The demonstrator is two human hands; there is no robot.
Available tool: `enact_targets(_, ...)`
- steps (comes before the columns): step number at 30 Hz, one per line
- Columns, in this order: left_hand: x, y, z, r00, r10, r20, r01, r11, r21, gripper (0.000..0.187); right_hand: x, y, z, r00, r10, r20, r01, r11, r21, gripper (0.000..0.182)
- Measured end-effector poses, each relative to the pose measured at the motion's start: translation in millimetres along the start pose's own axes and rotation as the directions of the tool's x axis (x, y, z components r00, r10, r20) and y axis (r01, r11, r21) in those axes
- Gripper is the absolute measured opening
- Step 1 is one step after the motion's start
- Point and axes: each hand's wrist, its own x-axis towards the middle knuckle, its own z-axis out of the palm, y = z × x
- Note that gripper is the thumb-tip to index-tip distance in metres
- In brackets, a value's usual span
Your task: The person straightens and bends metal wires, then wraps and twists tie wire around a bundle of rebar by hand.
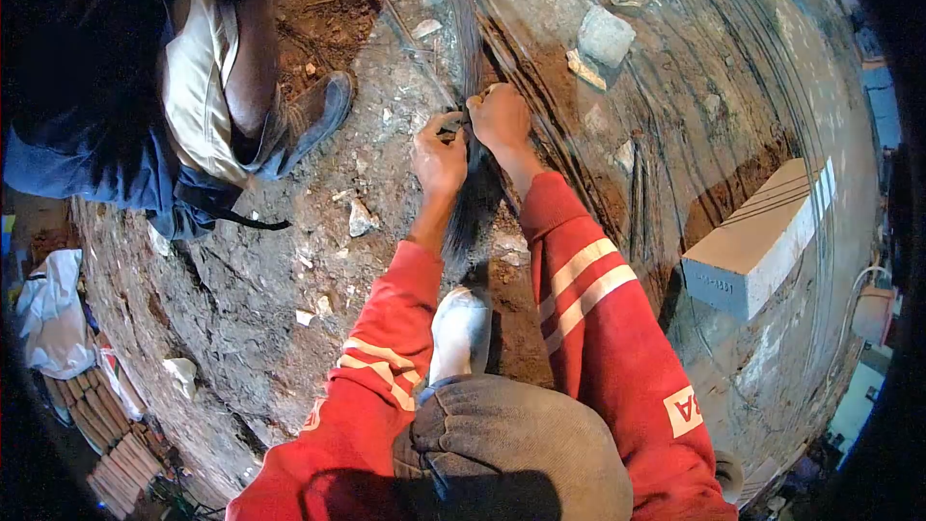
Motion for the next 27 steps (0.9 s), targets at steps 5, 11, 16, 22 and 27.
enact_targets(5,-0.9,2.8,0.1,0.997,-0.07,0.017,0.07,0.996,-0.051,0.027,2.3,5.2,6.9,1.0,-0.013,-0.014,0.013,1.0,0.011,0.039)
enact_targets(11,-6.5,-8.8,9.9,0.963,0.251,-0.097,-0.243,0.966,0.087,0.031,9.3,22.5,18.5,0.995,-0.037,-0.097,0.068,0.938,0.339,0.034)
enact_targets(16,-17.0,-3.1,9.8,0.936,0.317,-0.151,-0.318,0.948,0.019,0.034,30.7,41.3,36.6,0.99,-0.091,-0.104,0.131,0.859,0.494,0.025)
enact_targets(22,-21.7,0.6,9.8,0.938,0.302,-0.167,-0.297,0.953,0.056,0.038,28.8,17.8,1.2,0.986,0.075,0.152,-0.165,0.619,0.768,0.018)
enact_targets(27,-19.4,-17.1,20.7,0.935,0.281,-0.216,-0.275,0.96,0.057,0.031,32.9,31.5,25.9,0.977,-0.163,-0.134,0.182,0.972,0.147,0.03)
